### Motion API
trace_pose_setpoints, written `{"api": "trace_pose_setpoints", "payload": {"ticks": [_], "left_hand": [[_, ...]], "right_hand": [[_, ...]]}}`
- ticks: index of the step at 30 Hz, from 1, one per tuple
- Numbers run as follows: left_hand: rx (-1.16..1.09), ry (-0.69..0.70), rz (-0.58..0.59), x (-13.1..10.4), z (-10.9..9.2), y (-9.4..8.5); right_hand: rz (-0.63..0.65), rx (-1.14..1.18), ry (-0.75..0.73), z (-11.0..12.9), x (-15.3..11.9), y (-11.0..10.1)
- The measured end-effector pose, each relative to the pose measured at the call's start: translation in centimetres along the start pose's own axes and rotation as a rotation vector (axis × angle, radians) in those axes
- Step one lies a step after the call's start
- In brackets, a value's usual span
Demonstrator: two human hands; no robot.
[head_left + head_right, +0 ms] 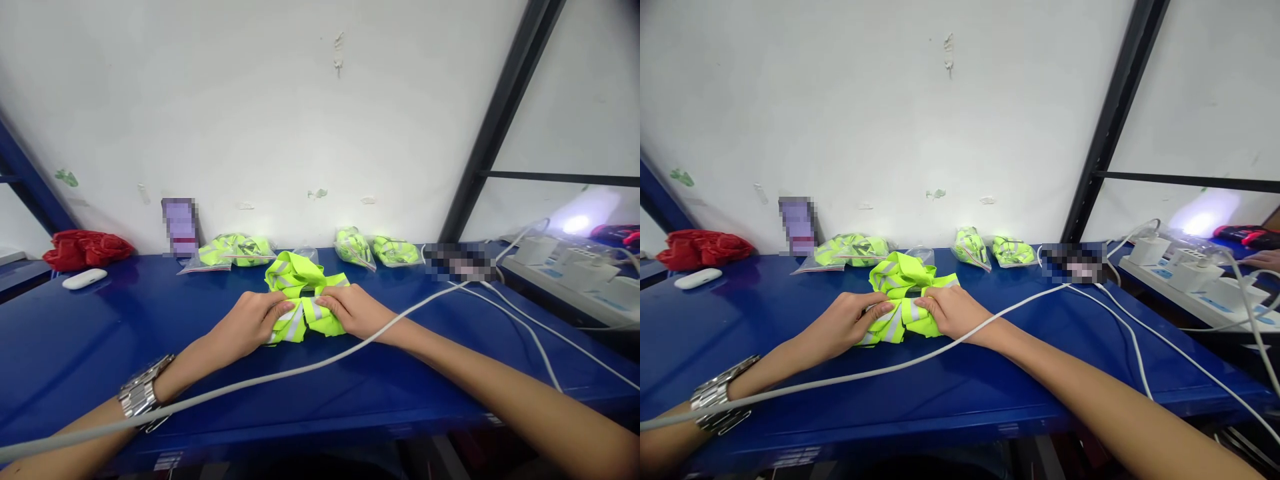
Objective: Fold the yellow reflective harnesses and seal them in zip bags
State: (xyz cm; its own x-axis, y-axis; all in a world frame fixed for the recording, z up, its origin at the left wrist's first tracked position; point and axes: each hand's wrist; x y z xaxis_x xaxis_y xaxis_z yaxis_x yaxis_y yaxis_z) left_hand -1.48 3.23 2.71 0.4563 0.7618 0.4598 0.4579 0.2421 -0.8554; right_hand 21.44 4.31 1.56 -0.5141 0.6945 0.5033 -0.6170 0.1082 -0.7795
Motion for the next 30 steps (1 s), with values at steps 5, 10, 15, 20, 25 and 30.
{"api": "trace_pose_setpoints", "payload": {"ticks": [5,10,15,20,25,30], "left_hand": [[0.078,-0.016,-0.074,-0.4,0.5,0.6],[0.182,0.132,-0.169,-0.6,1.5,1.2],[0.127,0.277,-0.034,-1.2,2.6,0.7],[0.124,0.228,0.086,-3.0,2.3,-1.3],[0.198,0.222,0.132,-3.9,2.7,-1.4],[0.143,0.206,0.044,-3.2,3.4,-0.2]], "right_hand": [[-0.208,-0.258,-0.073,-0.3,-0.6,0.4],[-0.165,-0.303,-0.275,-0.8,-0.8,0.4],[-0.037,-0.282,-0.266,-0.6,-1.3,-0.3],[0.077,-0.273,-0.234,-1.1,-1.3,-0.7],[0.113,-0.378,-0.262,-1.2,-1.3,-0.2],[0.024,-0.382,-0.168,-1.0,-1.2,0.6]]}}
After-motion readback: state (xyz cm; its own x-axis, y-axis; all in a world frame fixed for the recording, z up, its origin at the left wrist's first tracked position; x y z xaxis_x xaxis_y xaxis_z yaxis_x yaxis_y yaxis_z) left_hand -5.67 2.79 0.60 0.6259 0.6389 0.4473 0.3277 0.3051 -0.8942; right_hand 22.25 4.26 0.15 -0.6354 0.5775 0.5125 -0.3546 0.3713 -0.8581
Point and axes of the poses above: each hand's wrist, its own x-axis towards the middle knuckle, its own y-axis out of the palm, z = x × y, and after that the axes turned 10 degrees about -z, right-handed
